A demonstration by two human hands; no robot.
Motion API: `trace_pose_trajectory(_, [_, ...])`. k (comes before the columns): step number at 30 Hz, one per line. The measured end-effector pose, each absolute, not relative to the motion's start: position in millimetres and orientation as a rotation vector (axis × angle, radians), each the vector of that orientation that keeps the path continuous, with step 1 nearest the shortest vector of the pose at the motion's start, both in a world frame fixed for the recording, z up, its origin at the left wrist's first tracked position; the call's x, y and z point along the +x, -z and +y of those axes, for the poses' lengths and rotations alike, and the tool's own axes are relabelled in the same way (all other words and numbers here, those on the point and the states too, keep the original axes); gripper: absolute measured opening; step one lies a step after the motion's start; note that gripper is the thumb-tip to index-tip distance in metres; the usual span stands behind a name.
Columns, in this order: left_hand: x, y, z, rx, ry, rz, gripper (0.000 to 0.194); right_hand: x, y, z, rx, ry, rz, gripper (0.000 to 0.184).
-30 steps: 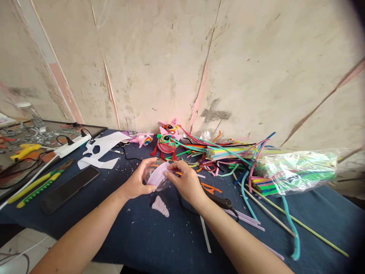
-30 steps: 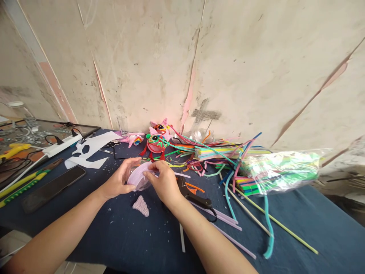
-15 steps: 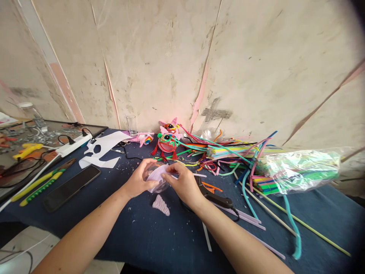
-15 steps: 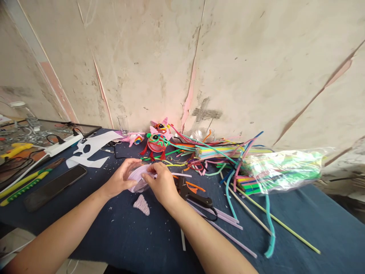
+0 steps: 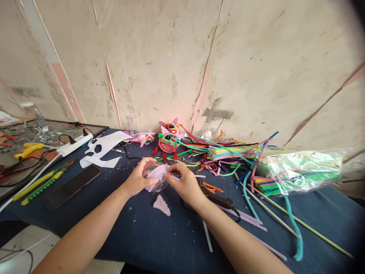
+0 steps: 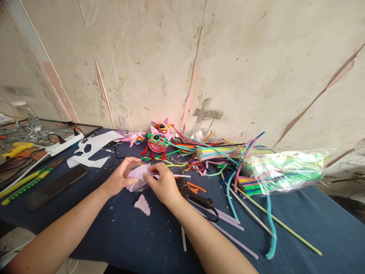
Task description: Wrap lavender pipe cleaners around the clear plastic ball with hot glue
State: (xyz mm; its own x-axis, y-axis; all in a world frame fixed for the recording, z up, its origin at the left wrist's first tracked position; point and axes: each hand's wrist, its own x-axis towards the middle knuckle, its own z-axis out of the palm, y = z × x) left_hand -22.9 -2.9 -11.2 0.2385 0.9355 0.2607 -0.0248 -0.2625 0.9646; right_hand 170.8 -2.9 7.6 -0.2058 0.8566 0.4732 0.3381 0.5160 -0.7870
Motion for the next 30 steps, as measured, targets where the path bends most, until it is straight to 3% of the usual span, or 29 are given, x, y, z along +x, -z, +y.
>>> trace_pose_trajectory(14, [-25, 16, -2, 1.58, -1.173, 0.883, 0.059, 172, -7, -2, -1.017, -0.709, -1.833, 0.007])
trace_pose_trajectory(30, [-24, 14, -3, 1.642, -1.137, 0.817, 0.058, 190, -17, 3, -0.691, 0.099, -2.403, 0.019])
